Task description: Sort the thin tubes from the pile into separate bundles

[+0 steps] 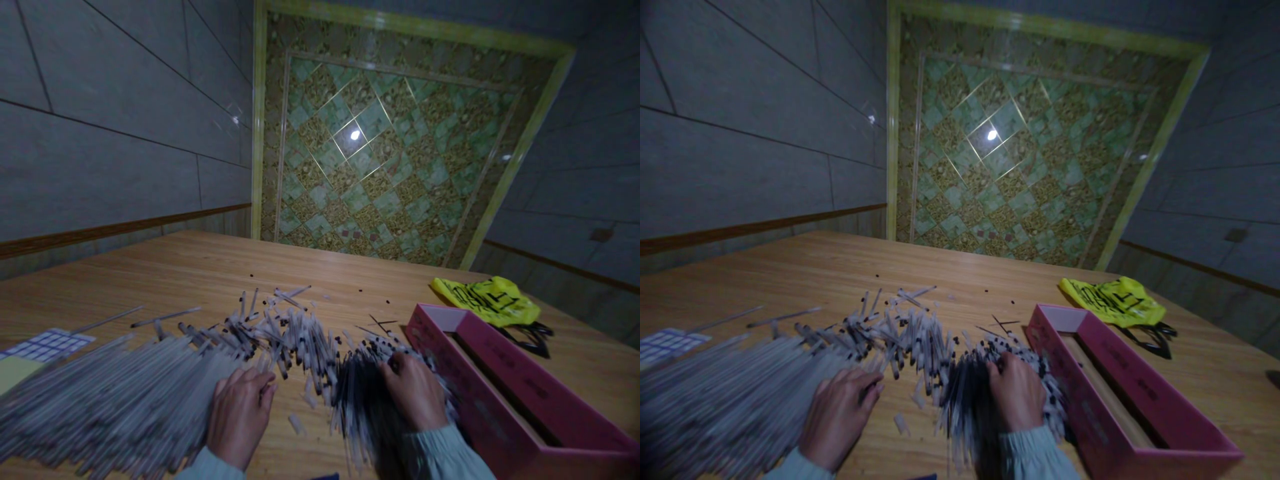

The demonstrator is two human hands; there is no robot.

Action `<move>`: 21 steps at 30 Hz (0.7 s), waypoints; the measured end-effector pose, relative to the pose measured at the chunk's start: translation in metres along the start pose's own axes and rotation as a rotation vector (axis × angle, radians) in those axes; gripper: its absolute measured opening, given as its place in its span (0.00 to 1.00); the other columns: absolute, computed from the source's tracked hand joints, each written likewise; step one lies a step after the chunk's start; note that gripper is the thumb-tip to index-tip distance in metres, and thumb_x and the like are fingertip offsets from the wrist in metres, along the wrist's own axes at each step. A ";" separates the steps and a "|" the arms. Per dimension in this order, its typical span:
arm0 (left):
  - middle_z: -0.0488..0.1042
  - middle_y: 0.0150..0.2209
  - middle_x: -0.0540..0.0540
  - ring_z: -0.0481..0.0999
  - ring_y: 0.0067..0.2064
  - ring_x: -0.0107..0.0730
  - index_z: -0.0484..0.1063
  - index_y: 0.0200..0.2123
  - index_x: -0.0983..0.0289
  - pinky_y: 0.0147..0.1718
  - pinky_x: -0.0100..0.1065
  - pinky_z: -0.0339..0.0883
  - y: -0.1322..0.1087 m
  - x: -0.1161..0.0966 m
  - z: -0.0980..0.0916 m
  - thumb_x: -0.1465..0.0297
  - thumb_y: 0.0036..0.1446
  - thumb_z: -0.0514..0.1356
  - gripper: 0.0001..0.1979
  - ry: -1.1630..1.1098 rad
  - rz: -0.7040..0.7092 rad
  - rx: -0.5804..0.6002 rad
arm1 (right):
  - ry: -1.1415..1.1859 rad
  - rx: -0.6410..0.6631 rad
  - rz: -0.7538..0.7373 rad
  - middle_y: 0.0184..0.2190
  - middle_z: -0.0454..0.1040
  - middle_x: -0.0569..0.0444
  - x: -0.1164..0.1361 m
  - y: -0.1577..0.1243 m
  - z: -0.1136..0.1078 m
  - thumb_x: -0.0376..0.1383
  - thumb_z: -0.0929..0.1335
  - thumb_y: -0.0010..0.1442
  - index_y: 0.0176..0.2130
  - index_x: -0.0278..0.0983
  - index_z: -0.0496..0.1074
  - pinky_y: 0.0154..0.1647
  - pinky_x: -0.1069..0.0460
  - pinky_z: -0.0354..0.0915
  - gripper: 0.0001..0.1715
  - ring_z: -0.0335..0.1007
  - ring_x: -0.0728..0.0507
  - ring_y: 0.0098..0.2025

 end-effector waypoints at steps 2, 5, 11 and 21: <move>0.77 0.34 0.54 0.70 0.41 0.40 0.76 0.35 0.56 0.37 0.37 0.54 0.000 0.001 0.002 0.69 0.54 0.51 0.14 -0.009 0.000 0.008 | -0.026 -0.014 -0.006 0.32 0.78 0.45 -0.003 0.018 -0.006 0.44 0.61 0.55 0.31 0.39 0.73 0.27 0.49 0.57 0.16 0.73 0.36 0.37; 0.77 0.34 0.53 0.71 0.41 0.40 0.76 0.35 0.56 0.37 0.37 0.54 0.000 0.001 0.002 0.70 0.54 0.51 0.14 -0.025 0.010 -0.001 | -0.050 -0.008 -0.005 0.35 0.77 0.42 -0.011 0.042 -0.007 0.42 0.62 0.54 0.33 0.37 0.74 0.30 0.49 0.59 0.15 0.73 0.36 0.39; 0.77 0.34 0.54 0.71 0.41 0.39 0.76 0.34 0.58 0.36 0.37 0.54 -0.004 0.001 0.001 0.70 0.54 0.51 0.13 -0.046 0.009 -0.028 | -0.064 0.014 -0.026 0.34 0.77 0.41 -0.027 0.058 0.000 0.37 0.65 0.51 0.33 0.34 0.75 0.31 0.50 0.59 0.12 0.73 0.37 0.39; 0.78 0.34 0.53 0.71 0.41 0.39 0.77 0.33 0.57 0.38 0.38 0.53 -0.003 0.002 0.006 0.71 0.54 0.53 0.12 -0.096 -0.012 -0.023 | 0.075 0.067 -0.400 0.33 0.76 0.52 0.080 -0.007 0.023 0.30 0.64 0.52 0.31 0.39 0.74 0.35 0.56 0.58 0.10 0.71 0.45 0.38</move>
Point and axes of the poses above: each hand's wrist, its own y-axis towards the middle knuckle, its own z-axis out of the palm, x = y × z, the point moved 7 cm from there along y, towards the middle knuckle
